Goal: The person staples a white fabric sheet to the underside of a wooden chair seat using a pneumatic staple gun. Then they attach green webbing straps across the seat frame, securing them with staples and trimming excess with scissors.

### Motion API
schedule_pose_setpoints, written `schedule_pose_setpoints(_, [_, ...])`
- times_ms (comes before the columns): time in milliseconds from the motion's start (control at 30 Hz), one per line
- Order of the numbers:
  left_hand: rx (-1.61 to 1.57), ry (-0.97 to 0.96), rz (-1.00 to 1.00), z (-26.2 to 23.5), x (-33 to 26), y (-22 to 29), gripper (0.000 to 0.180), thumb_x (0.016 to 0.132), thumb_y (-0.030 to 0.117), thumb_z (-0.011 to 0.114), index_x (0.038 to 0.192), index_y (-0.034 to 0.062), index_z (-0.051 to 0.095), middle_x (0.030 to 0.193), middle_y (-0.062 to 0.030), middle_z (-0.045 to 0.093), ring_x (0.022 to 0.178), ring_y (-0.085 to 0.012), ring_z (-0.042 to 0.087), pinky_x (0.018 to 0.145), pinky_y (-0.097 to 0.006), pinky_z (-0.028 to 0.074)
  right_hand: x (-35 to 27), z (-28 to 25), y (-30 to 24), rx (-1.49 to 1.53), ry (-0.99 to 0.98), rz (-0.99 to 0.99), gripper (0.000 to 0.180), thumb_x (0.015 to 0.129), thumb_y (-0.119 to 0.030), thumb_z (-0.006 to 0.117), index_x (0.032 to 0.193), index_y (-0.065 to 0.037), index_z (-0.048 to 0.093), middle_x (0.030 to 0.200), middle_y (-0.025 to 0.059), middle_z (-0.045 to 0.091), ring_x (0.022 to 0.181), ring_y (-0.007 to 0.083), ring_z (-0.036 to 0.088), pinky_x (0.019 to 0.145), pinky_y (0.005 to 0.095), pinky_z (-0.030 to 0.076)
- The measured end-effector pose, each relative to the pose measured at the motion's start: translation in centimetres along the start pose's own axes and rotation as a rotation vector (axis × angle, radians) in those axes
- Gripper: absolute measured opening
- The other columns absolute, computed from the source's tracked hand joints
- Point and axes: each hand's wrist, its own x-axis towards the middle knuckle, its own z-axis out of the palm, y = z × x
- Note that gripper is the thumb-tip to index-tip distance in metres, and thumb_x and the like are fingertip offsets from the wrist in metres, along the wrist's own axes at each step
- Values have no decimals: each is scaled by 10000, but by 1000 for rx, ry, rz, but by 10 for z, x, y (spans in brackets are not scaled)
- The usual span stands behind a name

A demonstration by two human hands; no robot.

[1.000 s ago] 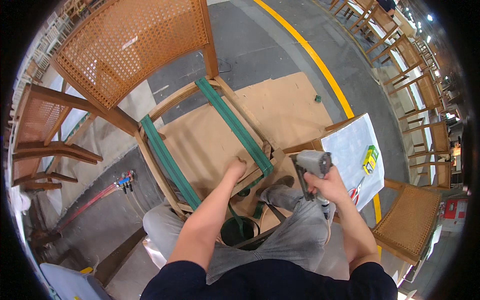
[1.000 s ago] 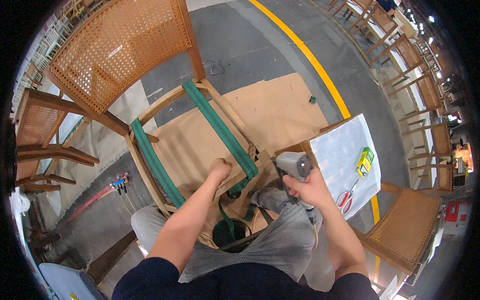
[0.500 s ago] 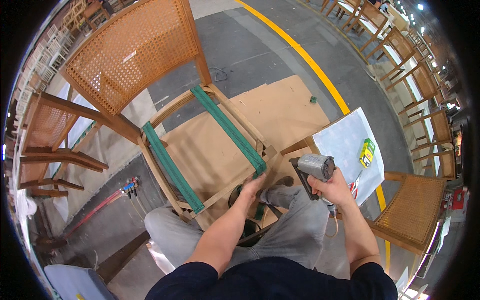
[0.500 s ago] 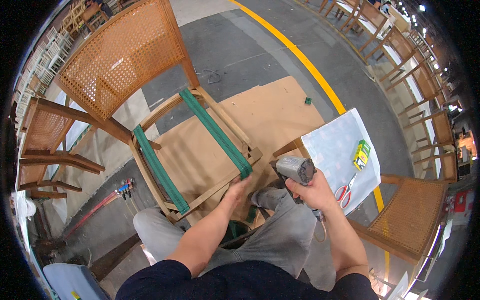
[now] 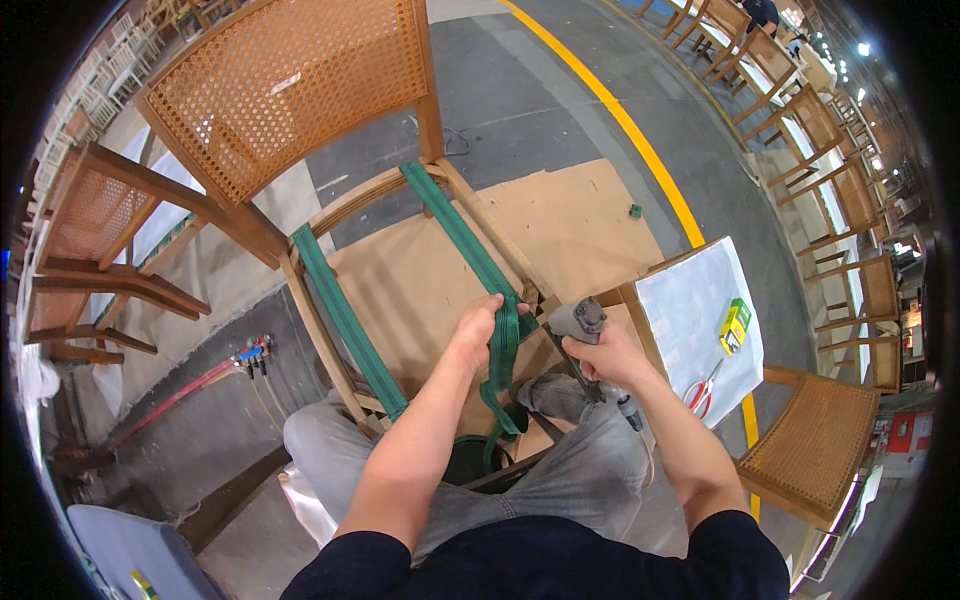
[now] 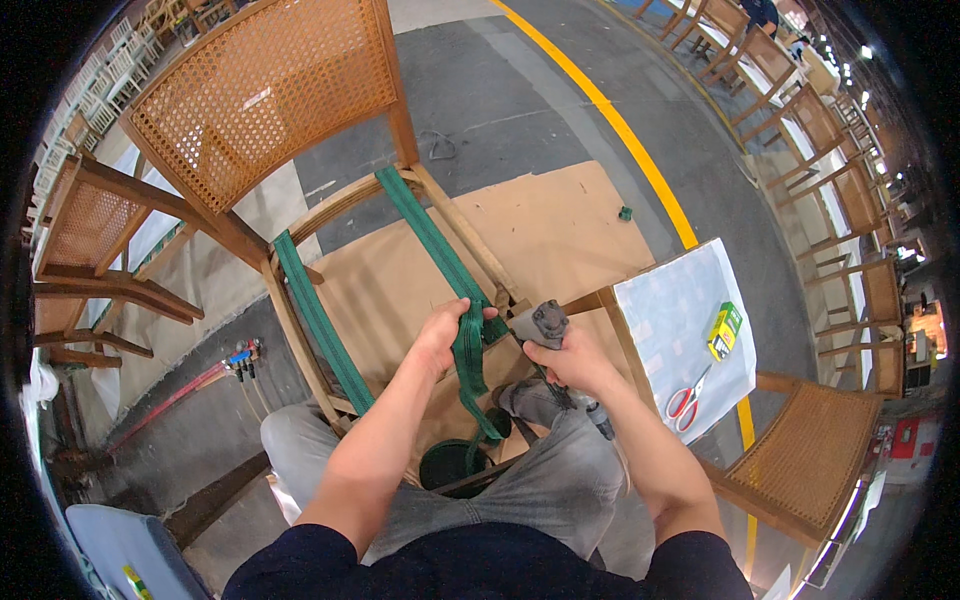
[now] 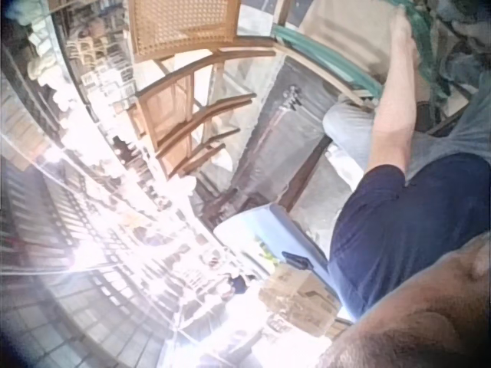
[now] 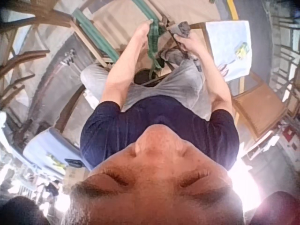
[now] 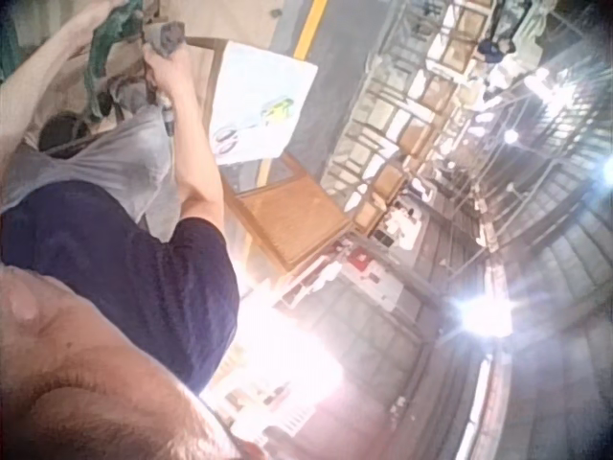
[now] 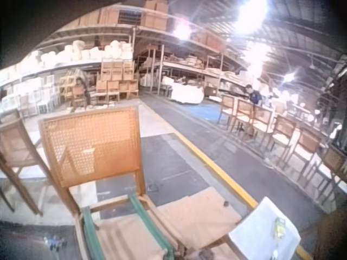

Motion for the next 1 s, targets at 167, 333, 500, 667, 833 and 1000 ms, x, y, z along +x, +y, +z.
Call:
schedule_pose_setpoints(167, [-103, 2, -48, -3, 14, -9, 375, 1159, 257, 391, 1316, -38, 560, 1181, -160, 759, 968, -271, 749, 822, -425, 651, 20, 5, 6, -59, -2, 22, 265, 981, -271, 782, 1099, -52, 689, 769, -2, 651, 548, 97, 580, 493, 293, 473])
schedule_pose_setpoints(333, [-141, -24, -70, -6, 17, -7, 403, 1163, 272, 382, 1325, -52, 557, 1170, -175, 761, 980, -296, 758, 848, -446, 659, 29, 11, 13, -95, -5, 53, 264, 975, -268, 787, 1123, -69, 699, 768, -8, 654, 545, 89, 571, 492, 290, 471])
schedule_pose_setpoints(500, [-183, -38, -113, -13, 17, -5, 417, 1167, 274, 368, 1334, -61, 551, 1171, -182, 759, 988, -306, 758, 858, -447, 656, 29, 15, 12, -96, -5, 58, 269, 971, -260, 793, 1153, -79, 714, 750, -17, 647, 548, 81, 557, 494, 282, 459])
schedule_pose_setpoints(667, [-154, -117, -88, -15, 25, -8, 424, 1165, 304, 373, 1332, -41, 554, 1237, -197, 742, 1076, -306, 735, 858, -474, 655, 30, 16, 18, -92, -79, 32, 306, 971, -250, 790, 1205, -82, 686, 799, -10, 662, 560, 85, 564, 508, 286, 484])
schedule_pose_setpoints(833, [-159, -99, -86, -29, 25, -7, 424, 1163, 304, 382, 1335, -41, 559, 1255, -198, 741, 1089, -284, 731, 826, -450, 654, 25, 33, 6, -153, -62, -9, 298, 972, -252, 783, 1181, -66, 682, 796, -3, 661, 560, 89, 577, 506, 284, 494])
schedule_pose_setpoints(1000, [-137, -24, -128, -8, 20, -6, 402, 1156, 299, 406, 1294, -21, 606, 1221, -180, 754, 1007, -254, 739, 783, -406, 634, 23, 20, 8, -116, -107, 30, 284, 955, -223, 793, 1149, -43, 690, 802, 10, 678, 569, 108, 611, 492, 294, 503])
